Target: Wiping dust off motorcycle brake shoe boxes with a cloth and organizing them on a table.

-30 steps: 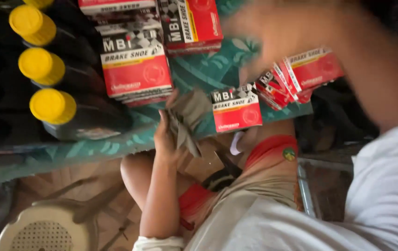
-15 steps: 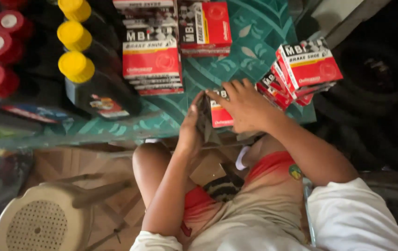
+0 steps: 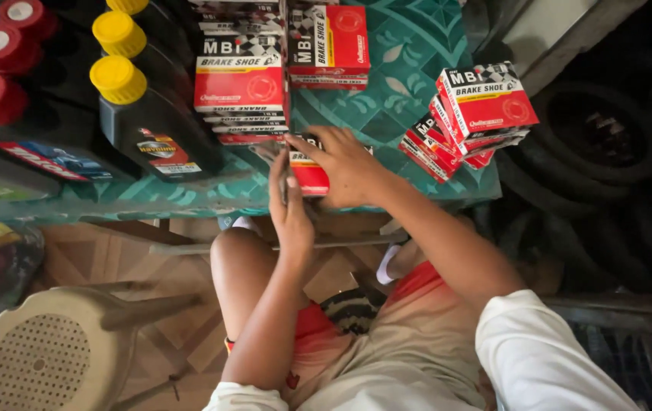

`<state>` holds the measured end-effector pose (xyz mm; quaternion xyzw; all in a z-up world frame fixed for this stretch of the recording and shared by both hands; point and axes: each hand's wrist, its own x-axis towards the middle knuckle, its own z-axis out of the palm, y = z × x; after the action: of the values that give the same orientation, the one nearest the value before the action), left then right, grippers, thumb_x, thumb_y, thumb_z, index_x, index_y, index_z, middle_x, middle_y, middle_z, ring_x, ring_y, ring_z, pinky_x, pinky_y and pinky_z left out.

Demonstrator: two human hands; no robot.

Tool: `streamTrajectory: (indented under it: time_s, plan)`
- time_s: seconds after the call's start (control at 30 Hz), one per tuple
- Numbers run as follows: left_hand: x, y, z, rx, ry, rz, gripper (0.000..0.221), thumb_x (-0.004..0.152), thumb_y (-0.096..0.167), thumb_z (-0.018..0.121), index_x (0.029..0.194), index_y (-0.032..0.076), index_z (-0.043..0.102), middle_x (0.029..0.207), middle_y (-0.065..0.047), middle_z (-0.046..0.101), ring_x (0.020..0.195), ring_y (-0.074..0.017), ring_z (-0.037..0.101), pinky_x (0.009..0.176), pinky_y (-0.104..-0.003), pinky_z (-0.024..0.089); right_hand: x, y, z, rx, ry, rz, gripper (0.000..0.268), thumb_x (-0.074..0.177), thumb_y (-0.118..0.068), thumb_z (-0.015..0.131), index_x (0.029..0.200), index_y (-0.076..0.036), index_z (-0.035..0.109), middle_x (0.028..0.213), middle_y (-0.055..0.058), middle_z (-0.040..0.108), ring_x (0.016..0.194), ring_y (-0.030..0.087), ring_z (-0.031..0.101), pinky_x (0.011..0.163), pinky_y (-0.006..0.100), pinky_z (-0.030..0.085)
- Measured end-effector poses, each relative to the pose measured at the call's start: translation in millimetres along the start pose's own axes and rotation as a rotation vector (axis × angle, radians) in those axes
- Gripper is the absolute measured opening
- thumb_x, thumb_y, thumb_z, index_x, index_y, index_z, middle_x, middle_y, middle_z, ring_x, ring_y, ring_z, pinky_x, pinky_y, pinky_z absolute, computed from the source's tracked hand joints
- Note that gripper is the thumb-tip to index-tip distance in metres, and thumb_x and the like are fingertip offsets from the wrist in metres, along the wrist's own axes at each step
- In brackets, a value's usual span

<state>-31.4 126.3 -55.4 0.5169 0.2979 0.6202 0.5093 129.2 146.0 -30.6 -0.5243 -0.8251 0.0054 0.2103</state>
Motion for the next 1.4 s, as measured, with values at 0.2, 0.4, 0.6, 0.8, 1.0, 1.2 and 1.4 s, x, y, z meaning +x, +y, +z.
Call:
streamTrajectory:
  time_s: [0.2, 0.4, 0.6, 0.8, 1.0, 1.2, 1.4]
  plan:
    - [4, -5, 4, -0.593, 0.086, -0.197, 0.054, 0.109, 0.026, 0.053, 0.158, 0.007, 0.041, 0.158, -0.025, 0.045, 0.147, -0.0378, 0.043, 0.124, -0.054, 0.033, -17, -10, -17, -0.064, 0.157, 0.093, 0.119, 0.054, -0.06, 0.094, 0.155, -0.018, 0.048, 0.138, 0.019, 0.057, 0.125, 0.041, 0.06, 0.098, 0.054, 0.046]
    - [-4, -53, -10, -0.682, 0.08, -1.0, 0.093, 0.092, 0.072, 0.052, 0.151, 0.0, 0.05, 0.15, -0.028, 0.052, 0.136, -0.0416, 0.054, 0.124, -0.049, 0.031, -47, -76, -34, 0.298, 0.395, 0.004, 0.116, 0.064, -0.069, 0.089, 0.158, -0.018, 0.044, 0.154, 0.026, 0.043, 0.14, 0.048, 0.048, 0.118, 0.055, 0.036]
    - [-104, -212, -9, -1.848, -0.15, -0.795, 0.05, 0.108, 0.01, 0.038, 0.144, -0.025, 0.036, 0.145, -0.032, 0.048, 0.138, -0.0231, 0.049, 0.107, -0.023, 0.045, -79, -104, -2, 0.423, 0.697, 0.092, 0.09, 0.096, -0.057, 0.068, 0.16, -0.003, 0.035, 0.163, 0.026, 0.033, 0.151, 0.043, 0.032, 0.123, 0.055, 0.022]
    - [-86, 14, 47, -0.136, -0.815, 0.079, 0.083, 0.106, 0.064, 0.014, 0.167, 0.008, 0.008, 0.174, -0.015, 0.006, 0.156, -0.0539, 0.004, 0.128, -0.057, 0.006, -183, -44, 40, 0.836, 1.11, 0.695, 0.073, 0.095, -0.046, 0.061, 0.152, -0.003, 0.045, 0.132, 0.011, 0.056, 0.111, 0.015, 0.053, 0.098, 0.034, 0.047]
    - [-66, -59, 44, -0.774, -0.529, -0.445, 0.059, 0.114, 0.036, 0.024, 0.169, 0.02, 0.009, 0.174, -0.015, 0.011, 0.156, -0.0333, 0.017, 0.128, -0.052, 0.019, -150, -99, 7, 0.522, 0.588, 0.267, 0.114, 0.075, -0.051, 0.085, 0.163, -0.004, 0.029, 0.161, 0.03, 0.026, 0.153, 0.047, 0.023, 0.125, 0.057, 0.013]
    - [-76, 19, 34, -0.394, -0.607, -0.074, 0.117, 0.091, 0.088, 0.038, 0.167, 0.007, 0.002, 0.174, -0.018, -0.003, 0.159, -0.0376, -0.002, 0.127, -0.057, 0.003, -125, -72, -10, 0.409, 0.614, 0.173, 0.105, 0.088, -0.058, 0.072, 0.165, -0.006, 0.023, 0.164, 0.03, 0.021, 0.153, 0.048, 0.025, 0.125, 0.056, 0.02]
    - [-117, -106, 16, -0.893, -0.356, -0.732, 0.099, 0.085, 0.08, 0.036, 0.163, 0.019, 0.027, 0.165, -0.006, 0.037, 0.146, -0.0243, 0.041, 0.119, -0.042, 0.035, -101, -59, -64, 0.191, 0.542, 0.032, 0.085, 0.081, -0.051, 0.084, 0.149, -0.009, 0.054, 0.16, 0.033, 0.034, 0.145, 0.052, 0.04, 0.119, 0.059, 0.029]
